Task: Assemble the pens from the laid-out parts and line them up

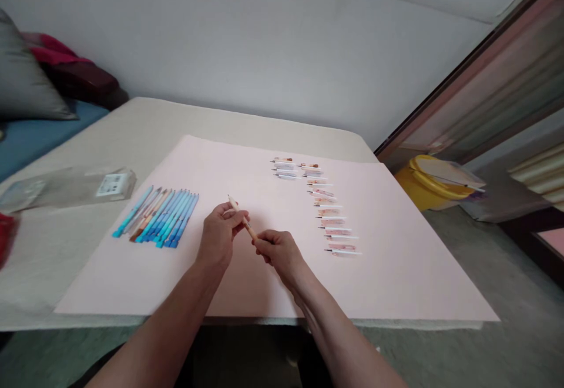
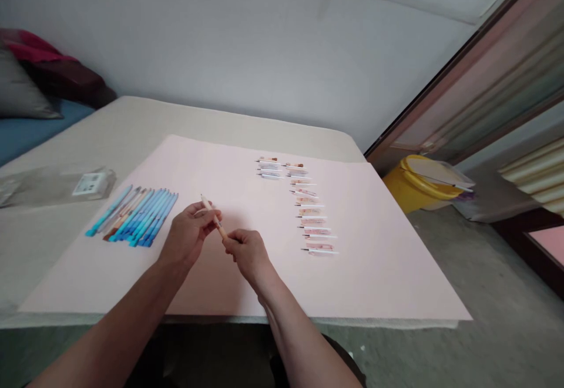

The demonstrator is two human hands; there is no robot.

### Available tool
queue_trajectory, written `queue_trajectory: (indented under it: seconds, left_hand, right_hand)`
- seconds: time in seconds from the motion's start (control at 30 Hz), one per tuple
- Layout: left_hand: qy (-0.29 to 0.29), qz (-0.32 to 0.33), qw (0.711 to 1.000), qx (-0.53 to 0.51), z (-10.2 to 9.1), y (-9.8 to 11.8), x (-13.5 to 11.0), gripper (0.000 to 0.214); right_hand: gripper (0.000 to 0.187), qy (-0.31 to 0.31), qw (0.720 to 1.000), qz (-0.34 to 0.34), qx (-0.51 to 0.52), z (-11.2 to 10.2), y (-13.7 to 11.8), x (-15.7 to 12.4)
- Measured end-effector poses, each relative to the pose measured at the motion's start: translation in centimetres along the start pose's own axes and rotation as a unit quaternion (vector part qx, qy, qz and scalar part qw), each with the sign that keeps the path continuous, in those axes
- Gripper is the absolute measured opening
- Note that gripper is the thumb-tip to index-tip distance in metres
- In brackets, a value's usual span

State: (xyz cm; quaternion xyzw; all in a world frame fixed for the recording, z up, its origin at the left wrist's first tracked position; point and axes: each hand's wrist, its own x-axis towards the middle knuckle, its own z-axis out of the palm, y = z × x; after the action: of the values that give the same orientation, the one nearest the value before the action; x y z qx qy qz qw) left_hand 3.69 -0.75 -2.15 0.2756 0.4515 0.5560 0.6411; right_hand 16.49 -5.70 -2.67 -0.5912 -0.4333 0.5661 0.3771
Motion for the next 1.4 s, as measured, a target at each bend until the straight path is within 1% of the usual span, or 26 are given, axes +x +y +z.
queue_trajectory:
  seconds: [0.27, 0.43, 0.53, 0.63, 0.83, 0.97, 1.03, 1.1, 1.13, 1.2, 1.27, 1.3, 1.4]
  left_hand:
    - [-0.005, -0.005, 1.000, -0.001, -0.2, -0.1, 0.0, 0.038]
    - [-0.007, -0.007, 1.000, 0.003, -0.2, -0.1, -0.1, 0.033]
    - [-0.007, -0.030, 0.999, 0.027, -0.2, -0.1, -0.2, 0.027]
    - [-0.017, -0.054, 0.997, 0.061, -0.2, -0.1, -0.3, 0.030]
    - [-0.008, -0.043, 0.997, 0.063, -0.3, 0.3, -0.2, 0.036]
    - [0.004, -0.045, 0.998, 0.053, -0.5, 0.4, 0.0, 0.034]
    - [0.009, -0.041, 0.998, 0.041, -0.6, 0.5, 0.1, 0.030]
    - [0.012, -0.040, 0.999, 0.029, -0.8, 0.6, 0.2, 0.026]
    - [0.013, -0.041, 0.999, 0.024, -0.9, 0.7, 0.3, 0.024]
    - [0.010, -0.045, 0.999, 0.021, -1.0, 0.9, 0.5, 0.021]
    - [0.006, -0.046, 0.999, 0.021, -1.1, 1.1, 0.6, 0.021]
    - [0.003, -0.046, 0.999, 0.021, -1.2, 1.2, 0.6, 0.021]
    - [-0.007, -0.044, 0.999, 0.026, -1.2, 1.3, 0.5, 0.021]
  right_hand:
    - [0.015, 0.004, 1.000, -0.012, -0.008, 0.1, 0.4, 0.1]
    - [0.015, 0.000, 1.000, -0.014, -0.008, 0.1, 0.3, 0.1]
    - [0.016, 0.003, 1.000, -0.021, -0.015, 0.1, 0.3, 0.2]
    - [0.017, 0.006, 1.000, -0.022, -0.016, 0.2, 0.4, 0.2]
    - [0.020, -0.027, 0.999, -0.015, 0.040, 0.3, 0.3, 0.0]
    - [0.013, -0.035, 0.997, -0.001, 0.070, 0.3, 0.5, 0.1]
    - [0.019, -0.053, 0.995, -0.014, 0.078, 0.4, 0.8, 0.2]
    - [0.020, -0.064, 0.995, -0.043, 0.056, 0.4, 0.8, 0.1]
    - [0.018, -0.058, 0.996, -0.065, 0.023, 0.3, 0.7, -0.1]
    - [0.013, -0.033, 0.990, -0.116, -0.071, 0.2, 0.3, -0.4]
    - [0.010, -0.026, 0.974, -0.161, -0.157, -0.2, -0.1, -0.7]
    - [0.010, -0.035, 0.967, -0.175, -0.182, -0.4, -0.3, -0.8]
    - [0.013, -0.052, 0.957, -0.195, -0.207, -0.8, -0.5, -0.7]
